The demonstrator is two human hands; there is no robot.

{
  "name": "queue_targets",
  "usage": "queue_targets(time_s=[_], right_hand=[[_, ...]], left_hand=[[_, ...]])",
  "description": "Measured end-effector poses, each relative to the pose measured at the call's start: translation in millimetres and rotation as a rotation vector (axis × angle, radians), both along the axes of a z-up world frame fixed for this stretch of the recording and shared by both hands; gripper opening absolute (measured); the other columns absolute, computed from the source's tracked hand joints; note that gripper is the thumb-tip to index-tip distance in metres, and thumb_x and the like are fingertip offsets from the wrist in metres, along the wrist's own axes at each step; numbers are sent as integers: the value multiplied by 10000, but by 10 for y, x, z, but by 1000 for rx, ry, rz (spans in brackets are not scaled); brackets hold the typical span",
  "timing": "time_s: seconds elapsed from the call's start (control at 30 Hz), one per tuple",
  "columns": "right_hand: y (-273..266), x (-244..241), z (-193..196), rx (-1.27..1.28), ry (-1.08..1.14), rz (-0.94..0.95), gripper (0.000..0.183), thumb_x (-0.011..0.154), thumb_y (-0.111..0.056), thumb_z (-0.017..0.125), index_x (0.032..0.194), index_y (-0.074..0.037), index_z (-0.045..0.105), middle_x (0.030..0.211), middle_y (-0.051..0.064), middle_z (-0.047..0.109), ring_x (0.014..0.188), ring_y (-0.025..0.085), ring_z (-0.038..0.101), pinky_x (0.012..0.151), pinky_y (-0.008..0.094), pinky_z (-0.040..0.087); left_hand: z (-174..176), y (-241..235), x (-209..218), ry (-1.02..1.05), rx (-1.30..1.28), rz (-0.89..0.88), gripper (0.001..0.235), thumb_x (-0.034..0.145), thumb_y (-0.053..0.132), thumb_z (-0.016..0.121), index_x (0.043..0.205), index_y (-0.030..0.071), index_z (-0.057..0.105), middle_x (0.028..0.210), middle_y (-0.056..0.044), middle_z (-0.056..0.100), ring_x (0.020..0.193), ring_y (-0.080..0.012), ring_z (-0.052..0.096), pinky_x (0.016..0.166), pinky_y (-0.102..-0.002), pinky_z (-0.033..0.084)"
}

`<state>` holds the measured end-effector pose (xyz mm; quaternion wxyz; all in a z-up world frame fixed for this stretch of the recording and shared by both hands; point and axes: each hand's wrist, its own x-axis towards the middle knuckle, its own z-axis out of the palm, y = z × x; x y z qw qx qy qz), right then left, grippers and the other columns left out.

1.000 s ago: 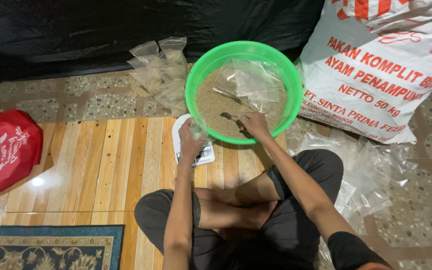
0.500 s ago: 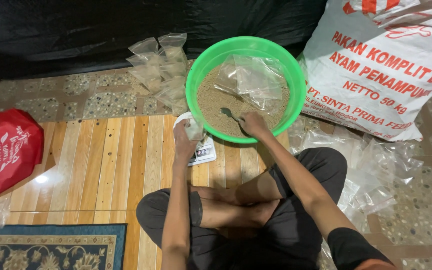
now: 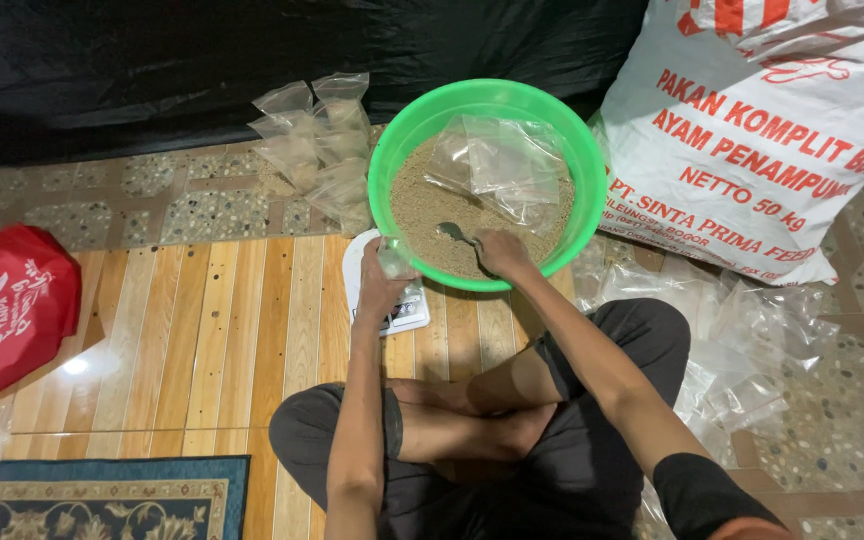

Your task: Measuring and bagging chicken feed using a spoon and a digital scale while sitting on the floor.

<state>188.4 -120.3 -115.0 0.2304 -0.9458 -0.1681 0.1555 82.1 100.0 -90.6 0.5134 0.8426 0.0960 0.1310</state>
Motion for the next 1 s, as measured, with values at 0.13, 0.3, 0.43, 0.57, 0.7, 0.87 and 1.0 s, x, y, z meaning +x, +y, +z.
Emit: queue_targets(time_s=[0.13, 0.3, 0.43, 0.57, 0.7, 0.87, 1.0], right_hand=[[42, 197, -371, -72, -108, -13, 130, 847, -64, 528, 848, -15, 648, 676, 129, 589, 676, 272, 645, 605, 366, 494], [66, 98, 137, -87, -115, -91, 125, 834, -58, 522, 784, -31, 633, 627, 115, 561, 613, 235, 608, 565, 348, 474], [23, 262, 116, -151, -185, -120, 151, 845, -37, 523, 765, -4, 647, 605, 132, 571, 586, 259, 615, 534, 353, 468], [82, 424, -3, -194, -241, -101, 167, 846, -38, 511, 708, -50, 604, 555, 88, 526, 535, 239, 574, 504, 335, 440], [272, 449, -218, -212, -226, 2, 176, 878, -26, 503, 811, -4, 664, 677, 129, 606, 679, 274, 631, 643, 370, 485], [392, 338, 111, -170, -85, 6, 140, 856, -79, 536, 770, -43, 640, 697, 106, 577, 721, 284, 596, 773, 442, 467], [267, 351, 67, 1, -131, -22, 153, 843, -125, 551, 691, -132, 565, 592, 23, 495, 564, 176, 484, 563, 327, 406]], left_hand=[[10, -21, 36, 24, -102, -22, 958, 525, 351, 926, 1289, 78, 417, 1130, -259, 542, 1122, -443, 530, 1008, -506, 407], [146, -80, 34, 106, -142, -19, 912, 581, 372, 902, 1304, 107, 413, 1132, -245, 554, 1135, -427, 538, 1016, -513, 410], [132, -87, 41, 107, -203, -25, 874, 604, 341, 890, 1304, 89, 431, 1132, -233, 561, 1127, -412, 549, 1001, -513, 416], [168, -125, 18, 150, -283, -14, 900, 619, 405, 870, 1332, 118, 401, 1225, -218, 539, 1207, -399, 502, 1064, -522, 365], [184, -161, 12, 161, -282, 6, 890, 635, 385, 859, 1345, 133, 386, 1260, -221, 524, 1228, -403, 485, 1071, -522, 361], [149, -160, 8, 184, -272, 12, 899, 636, 361, 850, 1363, 151, 366, 1323, -190, 510, 1260, -380, 465, 1093, -512, 340], [157, -176, 8, 171, -251, 8, 836, 664, 317, 832, 1343, 131, 382, 1312, -190, 518, 1256, -392, 467, 1090, -513, 344]])
